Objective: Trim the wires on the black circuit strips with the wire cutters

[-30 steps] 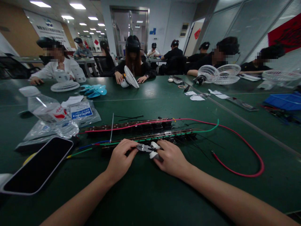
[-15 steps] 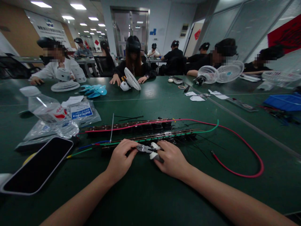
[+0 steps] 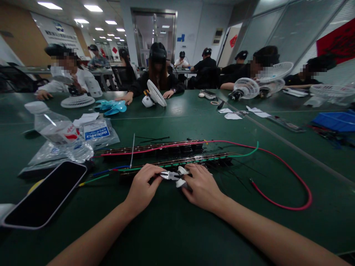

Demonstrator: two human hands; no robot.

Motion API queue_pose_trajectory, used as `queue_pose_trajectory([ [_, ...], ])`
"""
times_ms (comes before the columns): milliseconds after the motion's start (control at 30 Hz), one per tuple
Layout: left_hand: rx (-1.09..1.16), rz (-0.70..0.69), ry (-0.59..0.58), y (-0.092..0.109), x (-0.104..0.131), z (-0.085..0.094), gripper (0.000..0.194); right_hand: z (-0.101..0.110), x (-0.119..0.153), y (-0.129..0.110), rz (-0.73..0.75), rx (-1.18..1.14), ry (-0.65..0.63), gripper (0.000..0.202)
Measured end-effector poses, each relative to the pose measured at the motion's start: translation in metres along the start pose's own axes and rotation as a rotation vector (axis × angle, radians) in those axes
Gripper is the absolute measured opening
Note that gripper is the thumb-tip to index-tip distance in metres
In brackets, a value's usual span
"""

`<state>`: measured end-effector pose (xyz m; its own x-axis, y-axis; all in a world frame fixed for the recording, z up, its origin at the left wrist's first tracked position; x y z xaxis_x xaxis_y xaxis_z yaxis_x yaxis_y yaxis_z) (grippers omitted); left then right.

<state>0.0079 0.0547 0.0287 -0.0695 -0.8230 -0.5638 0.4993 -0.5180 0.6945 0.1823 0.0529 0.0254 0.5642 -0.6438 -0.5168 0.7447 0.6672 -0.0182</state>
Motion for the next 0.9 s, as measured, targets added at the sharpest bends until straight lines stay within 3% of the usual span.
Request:
queue_pose_trajectory([
  [367, 0.001, -0.003, 0.001, -0.0025, 0.0007, -0.0004, 0.013, -0.009, -0.0004, 0.0046, 0.028, -0.002, 0.016, 0.017],
  [900, -0.004, -0.022, 0.007, -0.0015, 0.0003, 0.0, 0.013, -0.0057, 0.0012, 0.0034, 0.018, -0.056, -0.02, 0.016],
])
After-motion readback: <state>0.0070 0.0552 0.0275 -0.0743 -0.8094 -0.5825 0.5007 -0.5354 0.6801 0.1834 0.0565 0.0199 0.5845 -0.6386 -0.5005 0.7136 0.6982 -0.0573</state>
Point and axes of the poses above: each hand's wrist, its own x-axis away from the middle knuckle, its own z-axis out of the back of the hand, y = z × x, the point moved 6 cm from there along -x, towards the middle knuckle, and after that the axes turned 10 degrees about y, right-handed, at the moved point
